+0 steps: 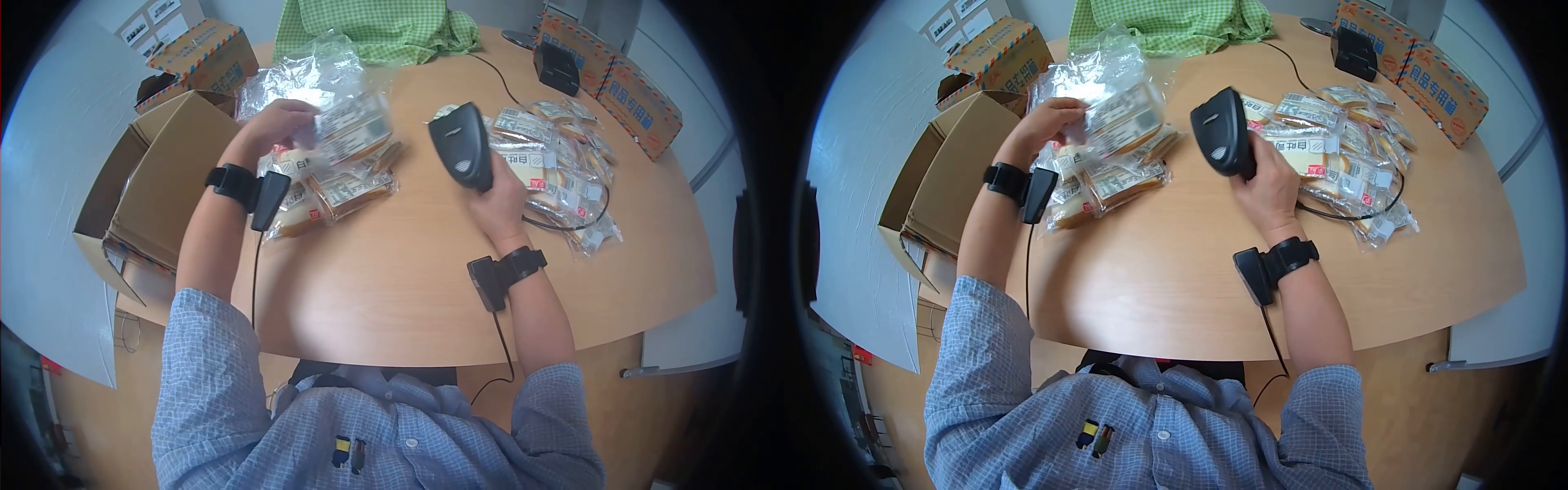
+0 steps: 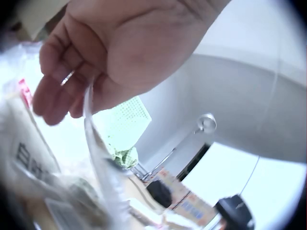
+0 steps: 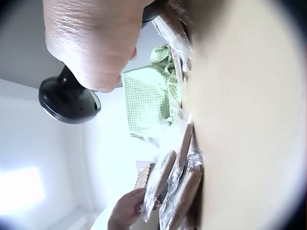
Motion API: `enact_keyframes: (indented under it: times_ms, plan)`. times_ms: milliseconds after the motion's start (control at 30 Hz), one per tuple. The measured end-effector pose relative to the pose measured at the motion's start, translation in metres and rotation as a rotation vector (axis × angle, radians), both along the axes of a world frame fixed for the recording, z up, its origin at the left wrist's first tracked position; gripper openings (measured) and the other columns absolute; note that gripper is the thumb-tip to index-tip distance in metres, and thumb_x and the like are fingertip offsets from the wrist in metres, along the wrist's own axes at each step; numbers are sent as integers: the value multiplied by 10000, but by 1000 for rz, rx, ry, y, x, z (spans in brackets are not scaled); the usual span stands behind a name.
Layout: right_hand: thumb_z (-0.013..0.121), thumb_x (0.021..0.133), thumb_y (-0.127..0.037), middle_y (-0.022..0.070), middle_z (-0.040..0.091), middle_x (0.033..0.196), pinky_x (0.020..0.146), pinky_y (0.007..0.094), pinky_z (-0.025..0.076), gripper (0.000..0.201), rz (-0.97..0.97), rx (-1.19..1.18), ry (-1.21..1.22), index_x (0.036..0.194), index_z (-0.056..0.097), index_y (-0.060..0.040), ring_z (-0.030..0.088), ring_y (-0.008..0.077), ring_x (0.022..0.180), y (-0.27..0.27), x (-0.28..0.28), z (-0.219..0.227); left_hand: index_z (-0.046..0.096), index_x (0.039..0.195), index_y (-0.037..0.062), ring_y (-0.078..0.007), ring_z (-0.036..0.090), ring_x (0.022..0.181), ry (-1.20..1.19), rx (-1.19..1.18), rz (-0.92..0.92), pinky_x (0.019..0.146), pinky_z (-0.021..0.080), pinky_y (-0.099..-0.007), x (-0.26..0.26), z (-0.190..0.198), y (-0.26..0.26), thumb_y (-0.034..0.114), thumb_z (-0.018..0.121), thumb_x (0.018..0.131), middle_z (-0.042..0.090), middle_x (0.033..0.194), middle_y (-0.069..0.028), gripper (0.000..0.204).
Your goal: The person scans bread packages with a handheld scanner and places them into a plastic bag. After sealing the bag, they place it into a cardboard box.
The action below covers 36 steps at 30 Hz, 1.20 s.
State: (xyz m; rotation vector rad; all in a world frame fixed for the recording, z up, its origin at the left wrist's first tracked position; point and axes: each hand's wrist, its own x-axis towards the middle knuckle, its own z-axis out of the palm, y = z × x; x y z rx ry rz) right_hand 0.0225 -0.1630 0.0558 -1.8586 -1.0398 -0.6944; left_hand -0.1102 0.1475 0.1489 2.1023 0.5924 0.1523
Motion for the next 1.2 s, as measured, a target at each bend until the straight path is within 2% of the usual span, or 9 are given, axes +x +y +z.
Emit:
enact_keyframes:
  times_ms: [100,133,200,433,533,733,833,1000,1200]
  plan:
    - [695,645,-108,157,610,848,639,376,492,446,-71,96,-3,1050,530,-23,609,324,748,-2,7,-3,616,1012,27,-213,643,766,334,445,0,629,493,-320,6,2,16,179,536,807,641,864,-121,268]
    - [695,656,-114,158,611,827,620,369,493,440,-74,140,60,1051,527,-17,612,322,728,-2,7,-3,623,1008,54,-275,629,821,297,969,-51,706,492,-375,10,2,11,228,556,785,643,906,-140,291]
    - [697,675,-133,160,611,770,578,352,492,431,-74,218,72,1049,523,-6,617,316,679,-2,10,-5,629,995,75,-312,605,875,78,1017,36,772,474,-398,24,-2,-3,273,577,772,642,936,-126,302]
    - [694,659,-138,164,604,760,586,387,483,422,-75,287,46,1026,529,-8,600,354,677,-5,16,-8,537,1139,63,-302,561,994,-88,872,-401,824,454,-377,138,-33,-99,270,635,736,582,1093,-158,463]
    - [689,658,-142,169,598,782,584,398,480,414,-75,290,-11,1015,530,-8,593,364,689,-5,17,-9,433,1259,157,-332,500,1073,-1,964,-293,846,420,-475,161,-57,-133,294,608,764,494,1179,-127,542]
    - [695,656,-153,149,588,774,579,377,484,419,-63,226,-14,1018,537,-15,595,330,679,-6,12,-3,524,1170,140,-315,547,996,-147,1072,-236,813,459,-407,222,-149,-105,155,506,812,528,1128,-141,358]
    - [689,656,-148,144,587,779,580,379,483,414,-55,206,0,1019,539,-18,591,328,670,-6,14,-4,590,1081,133,-290,592,905,-115,818,-208,772,483,-383,207,-113,-105,123,492,809,591,1037,-126,289]
    - [679,637,-109,140,588,804,627,377,482,410,-54,148,3,1013,538,-27,593,313,730,-6,12,-4,661,891,104,-298,613,737,-243,928,-224,665,492,-351,203,-60,-61,252,575,758,639,832,-136,217]
    - [698,615,-83,108,605,859,661,364,491,430,29,19,12,1014,538,-56,601,288,779,-4,2,5,635,1001,22,-121,553,600,-242,54,-75,611,496,-288,129,2,-47,303,533,880,617,786,-52,322]
